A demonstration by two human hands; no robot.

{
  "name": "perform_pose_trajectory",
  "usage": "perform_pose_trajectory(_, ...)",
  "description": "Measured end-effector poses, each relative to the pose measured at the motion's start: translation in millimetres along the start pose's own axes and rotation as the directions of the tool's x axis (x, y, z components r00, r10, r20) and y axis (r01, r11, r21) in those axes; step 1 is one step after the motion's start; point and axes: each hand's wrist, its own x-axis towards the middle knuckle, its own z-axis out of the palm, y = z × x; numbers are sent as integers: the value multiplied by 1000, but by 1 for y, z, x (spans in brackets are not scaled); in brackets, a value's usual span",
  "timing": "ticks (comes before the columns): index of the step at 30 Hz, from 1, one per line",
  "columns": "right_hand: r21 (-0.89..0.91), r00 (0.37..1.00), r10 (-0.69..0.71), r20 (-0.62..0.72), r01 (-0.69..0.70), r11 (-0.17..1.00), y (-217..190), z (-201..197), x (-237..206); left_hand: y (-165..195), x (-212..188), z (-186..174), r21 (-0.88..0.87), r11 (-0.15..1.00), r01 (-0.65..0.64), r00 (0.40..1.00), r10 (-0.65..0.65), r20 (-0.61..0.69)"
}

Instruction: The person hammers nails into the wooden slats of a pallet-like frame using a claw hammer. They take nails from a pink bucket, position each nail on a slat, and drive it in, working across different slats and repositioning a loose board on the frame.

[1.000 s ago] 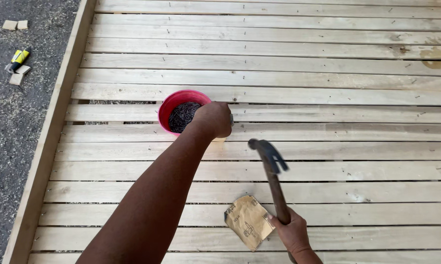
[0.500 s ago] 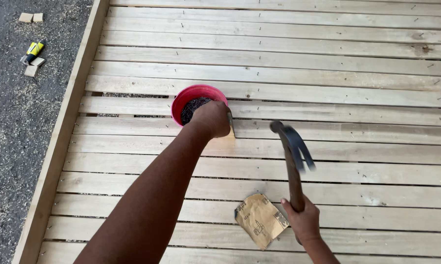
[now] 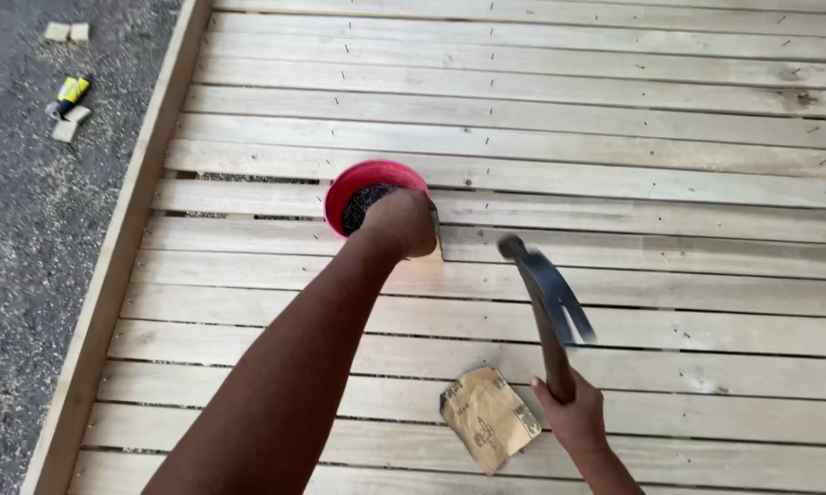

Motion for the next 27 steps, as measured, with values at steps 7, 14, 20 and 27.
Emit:
perform_pose_trajectory(7, -169, 938, 299, 173, -271, 948, -29, 9, 36, 11, 1, 0, 87, 995, -41, 999, 43, -13)
perform_pose_trajectory(14, 8, 995, 86, 47, -86, 996, -39, -2, 9, 9, 3, 5, 272, 954, -124, 991, 134, -18)
perform_pose_trajectory(20, -270, 924, 309, 227, -245, 931, -20, 9, 19, 8, -1, 12, 112, 992, -65, 995, 72, -64)
perform_pose_trajectory(27, 40, 792, 429, 435, -493, 869, -36, 9, 1, 14, 4, 12, 124, 990, -73, 995, 80, -59)
